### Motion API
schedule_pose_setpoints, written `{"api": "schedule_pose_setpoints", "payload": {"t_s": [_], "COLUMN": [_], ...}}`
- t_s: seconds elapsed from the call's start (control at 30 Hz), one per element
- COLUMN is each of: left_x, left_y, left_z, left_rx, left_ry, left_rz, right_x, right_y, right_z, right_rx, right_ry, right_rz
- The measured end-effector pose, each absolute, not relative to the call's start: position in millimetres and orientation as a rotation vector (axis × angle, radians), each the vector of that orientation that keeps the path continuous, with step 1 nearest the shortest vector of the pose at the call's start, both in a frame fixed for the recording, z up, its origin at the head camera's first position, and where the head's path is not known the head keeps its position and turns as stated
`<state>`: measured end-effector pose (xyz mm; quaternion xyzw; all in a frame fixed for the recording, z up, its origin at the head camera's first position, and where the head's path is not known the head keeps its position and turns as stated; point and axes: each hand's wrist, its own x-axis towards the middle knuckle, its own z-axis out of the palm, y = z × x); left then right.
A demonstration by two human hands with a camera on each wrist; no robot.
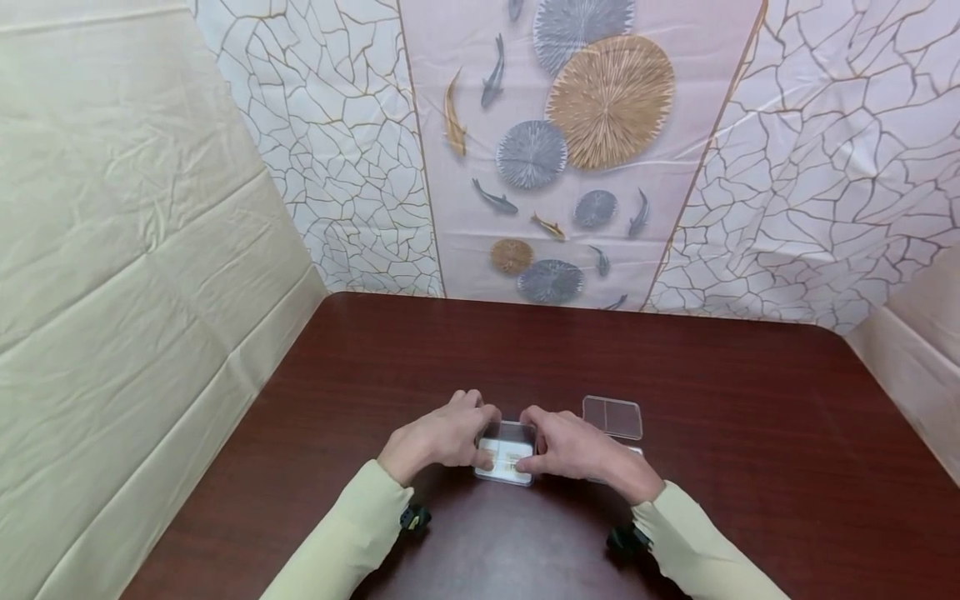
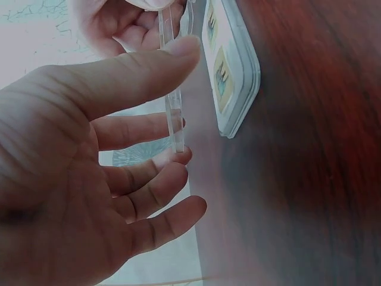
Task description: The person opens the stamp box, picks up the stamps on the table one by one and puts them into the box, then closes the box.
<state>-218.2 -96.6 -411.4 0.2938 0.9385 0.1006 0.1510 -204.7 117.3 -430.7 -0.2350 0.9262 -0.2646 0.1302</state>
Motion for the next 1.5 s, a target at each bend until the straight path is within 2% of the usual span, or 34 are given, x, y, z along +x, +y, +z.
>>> {"api": "schedule_pose_setpoints", "payload": {"t_s": [0.73, 1.5], "left_x": [-203, -204], "left_y": [-99, -99], "left_z": [-419, -425], "left_rx": [0.789, 0.793], "left_ry": [2.693, 2.714], "left_rz": [0.31, 0.251], "right_x": [-193, -195], "right_y": [116, 112], "right_z": [-437, -441], "right_rx": [-0.716, -0.704], "right_ry": [2.629, 2.662], "right_rz": [-0.781, -0.698]}}
